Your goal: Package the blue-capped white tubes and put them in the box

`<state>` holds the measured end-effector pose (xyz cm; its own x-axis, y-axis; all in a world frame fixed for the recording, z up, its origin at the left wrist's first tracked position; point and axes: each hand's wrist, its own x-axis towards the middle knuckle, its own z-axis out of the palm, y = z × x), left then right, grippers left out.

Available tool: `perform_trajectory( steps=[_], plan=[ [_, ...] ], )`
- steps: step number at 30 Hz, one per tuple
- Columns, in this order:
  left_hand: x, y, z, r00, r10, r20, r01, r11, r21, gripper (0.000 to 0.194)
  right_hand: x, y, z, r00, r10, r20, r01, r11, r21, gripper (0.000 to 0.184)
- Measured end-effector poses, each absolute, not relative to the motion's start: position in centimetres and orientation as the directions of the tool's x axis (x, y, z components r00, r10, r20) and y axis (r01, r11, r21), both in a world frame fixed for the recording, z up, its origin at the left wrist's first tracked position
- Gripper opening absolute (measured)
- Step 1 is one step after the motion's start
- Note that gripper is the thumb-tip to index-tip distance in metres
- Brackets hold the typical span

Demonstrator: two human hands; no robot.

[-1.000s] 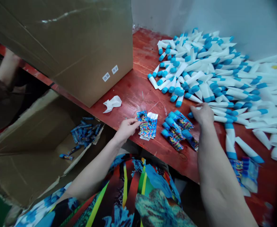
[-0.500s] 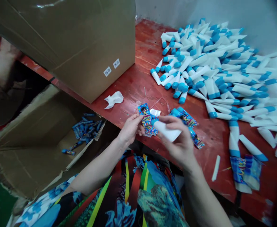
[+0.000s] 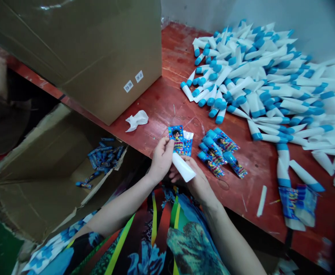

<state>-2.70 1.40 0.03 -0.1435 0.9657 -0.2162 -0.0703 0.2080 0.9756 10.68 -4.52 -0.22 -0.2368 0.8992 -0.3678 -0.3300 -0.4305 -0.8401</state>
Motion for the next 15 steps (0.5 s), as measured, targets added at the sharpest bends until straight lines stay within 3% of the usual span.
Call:
perform_trajectory(
  steps=[3, 7, 11, 13, 15],
  plan=[
    [-2.7, 1.1, 0.9, -0.069, 0.991, -0.114, 0.060, 0.118, 0.991, 0.021, 10.9, -3.8, 0.6, -0.400, 0.808, -0.431, -0.379, -0.575, -0.725, 0.060],
    [-2.9, 0.9, 1.8, 0.056, 0.992, -0.115, 0.137, 0.107, 0.985, 0.014, 11.6, -4.0, 1.1, -0.465, 0.768, -0.440, -0.309, -0.607, -0.732, 0.048],
    [-3.1, 1.2, 1.6, -0.001, 0.979, -0.205, -0.006, 0.205, 0.979, 0.020, 13.2, -4.7, 1.1, -0.440, 0.792, -0.423, -0.161, -0.533, -0.830, 0.031],
    [-3.1, 1.3, 1.4, 0.005, 0.952, -0.307, -0.128, 0.305, 0.944, 0.026, 14.2, -4.5, 1.2, -0.373, 0.857, -0.357, -0.209, -0.452, -0.867, 0.025],
    [-2.9, 1.4, 1.4, 0.058, 0.924, -0.379, -0.202, 0.382, 0.902, 0.031, 14.9, -3.8, 1.3, -0.198, 0.936, -0.290, -0.253, -0.335, -0.908, 0.028]
  ],
)
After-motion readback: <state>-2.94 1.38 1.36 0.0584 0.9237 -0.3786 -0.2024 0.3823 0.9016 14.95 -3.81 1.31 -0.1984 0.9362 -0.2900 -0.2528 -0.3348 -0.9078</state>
